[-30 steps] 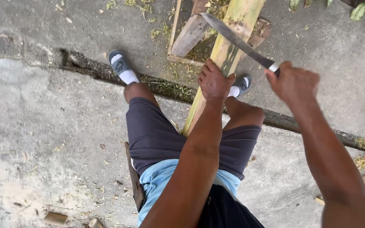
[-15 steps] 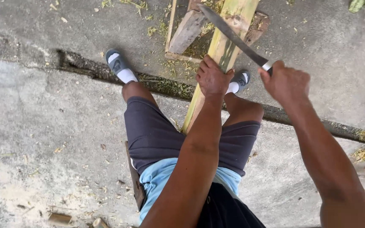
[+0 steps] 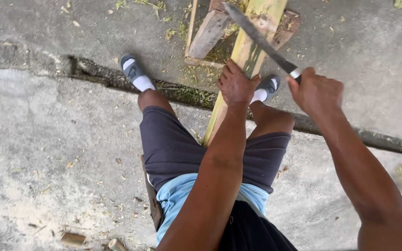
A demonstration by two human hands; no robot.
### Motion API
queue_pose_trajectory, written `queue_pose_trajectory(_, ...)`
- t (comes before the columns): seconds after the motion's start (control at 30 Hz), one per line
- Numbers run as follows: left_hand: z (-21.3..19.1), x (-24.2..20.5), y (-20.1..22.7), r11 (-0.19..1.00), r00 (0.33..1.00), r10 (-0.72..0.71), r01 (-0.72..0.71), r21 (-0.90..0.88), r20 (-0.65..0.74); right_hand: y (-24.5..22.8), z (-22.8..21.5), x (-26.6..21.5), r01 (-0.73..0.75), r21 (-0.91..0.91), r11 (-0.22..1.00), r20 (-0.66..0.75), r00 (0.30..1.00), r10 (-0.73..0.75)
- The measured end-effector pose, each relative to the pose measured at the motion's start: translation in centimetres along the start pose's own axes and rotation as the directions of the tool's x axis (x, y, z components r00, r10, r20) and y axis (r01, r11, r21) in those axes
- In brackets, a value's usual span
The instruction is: Stripping the outer layer of a bamboo pole using a large knife.
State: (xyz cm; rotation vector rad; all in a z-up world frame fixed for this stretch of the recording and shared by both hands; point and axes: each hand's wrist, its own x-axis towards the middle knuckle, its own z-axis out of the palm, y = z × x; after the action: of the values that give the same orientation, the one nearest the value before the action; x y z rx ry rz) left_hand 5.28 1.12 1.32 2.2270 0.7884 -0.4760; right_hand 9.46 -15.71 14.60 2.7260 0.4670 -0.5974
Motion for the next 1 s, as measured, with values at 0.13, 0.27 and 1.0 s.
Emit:
queue_pose_trajectory(0.13,0.4,0.1,1.2,0.999,1.0,0.024,-0.024,-0.029,0.004,1.5,-1.8,1.1,-0.083,-0.003,0.997,0.16,0.984,0.082)
queue_pose_trajectory(0.27,0.8,-0.6,0.4,0.998,0.999,0.024,-0.026,-0.051,-0.025,0.0,-0.3,-0.3,-0.062,0.015,0.998,0.196,0.979,0.058)
queue_pose_trajectory(1.0,0.5,0.1,0.8,0.997,0.998,0.037,-0.04,-0.058,-0.051,0.2,2.1,2.4,-0.017,0.097,0.995,0.049,0.999,0.012)
